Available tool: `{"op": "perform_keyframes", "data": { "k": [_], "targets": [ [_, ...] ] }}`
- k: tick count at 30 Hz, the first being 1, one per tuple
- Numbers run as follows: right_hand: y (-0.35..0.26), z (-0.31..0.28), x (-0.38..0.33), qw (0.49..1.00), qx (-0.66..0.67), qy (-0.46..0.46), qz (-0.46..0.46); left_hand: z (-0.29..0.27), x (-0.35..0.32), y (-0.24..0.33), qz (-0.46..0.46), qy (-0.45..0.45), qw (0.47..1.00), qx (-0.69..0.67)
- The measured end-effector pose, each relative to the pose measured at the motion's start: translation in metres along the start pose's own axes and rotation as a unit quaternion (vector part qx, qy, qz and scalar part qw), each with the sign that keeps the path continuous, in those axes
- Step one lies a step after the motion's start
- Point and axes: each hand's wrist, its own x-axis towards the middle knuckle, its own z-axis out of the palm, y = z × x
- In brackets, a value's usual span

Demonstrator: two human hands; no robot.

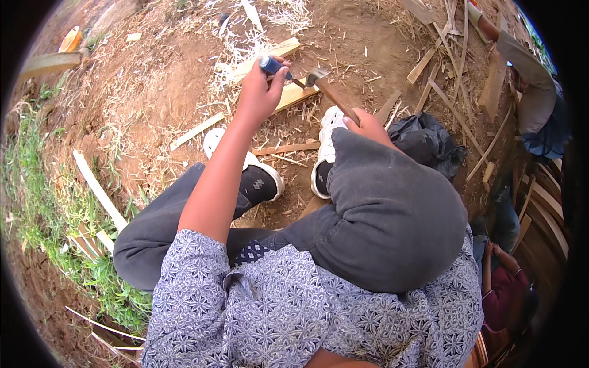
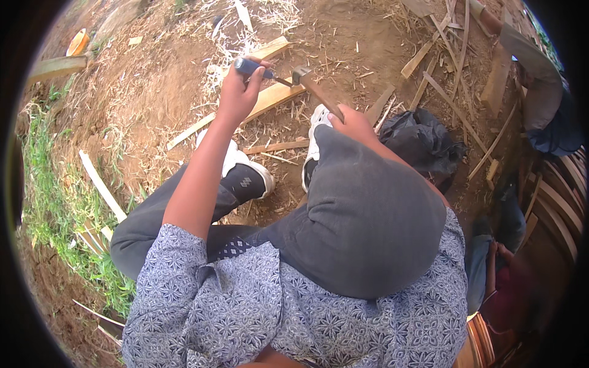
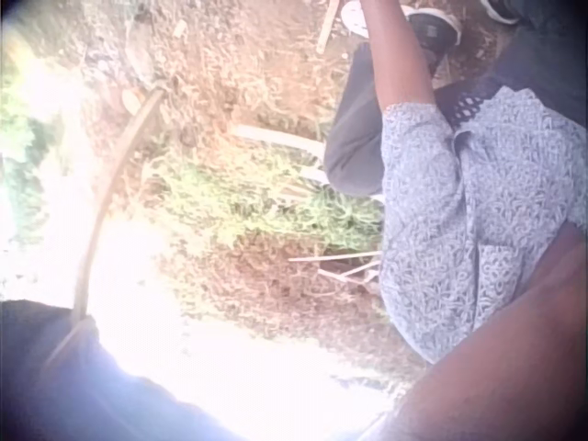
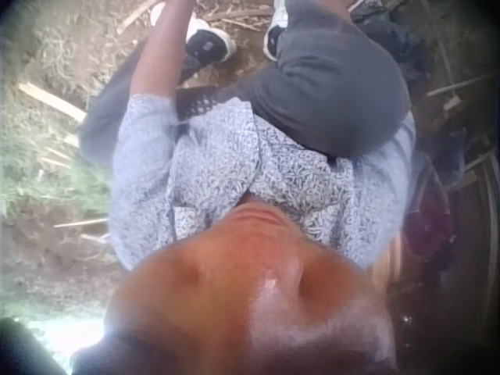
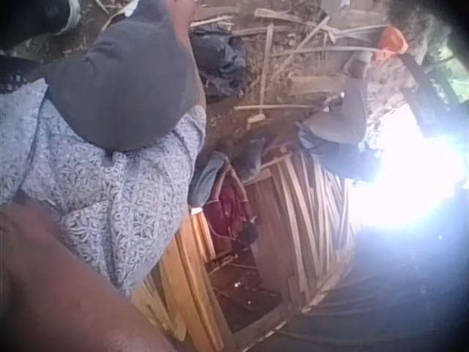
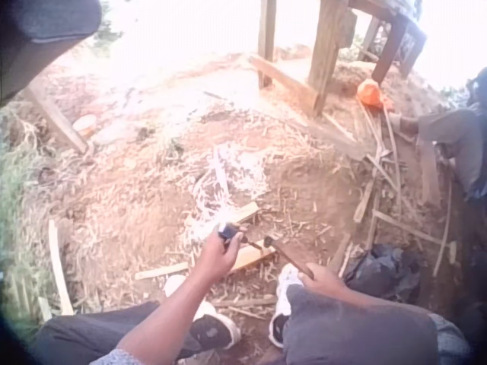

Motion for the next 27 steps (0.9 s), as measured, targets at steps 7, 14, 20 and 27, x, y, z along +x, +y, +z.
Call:
{"op": "perform_keyframes", "data": {
  "k": [7, 14, 20, 27],
  "targets": [
    [0.004, 0.009, 0.002, 1.0, -0.001, 0.0, -0.005, -0.003, 0.002, 0.035, 0.015, -0.081, 0.996, 0.038],
    [-0.002, 0.021, -0.009, 0.998, 0.065, 0.0, -0.003, 0.001, 0.007, 0.041, 0.035, -0.111, 0.983, 0.141],
    [0.007, 0.029, -0.007, 0.992, 0.124, -0.003, -0.02, 0.003, 0.01, 0.04, 0.052, -0.113, 0.98, 0.158],
    [0.001, 0.028, -0.011, 0.994, 0.106, -0.011, -0.007, 0.013, 0.011, 0.047, 0.054, -0.128, 0.971, 0.196]
  ]
}}
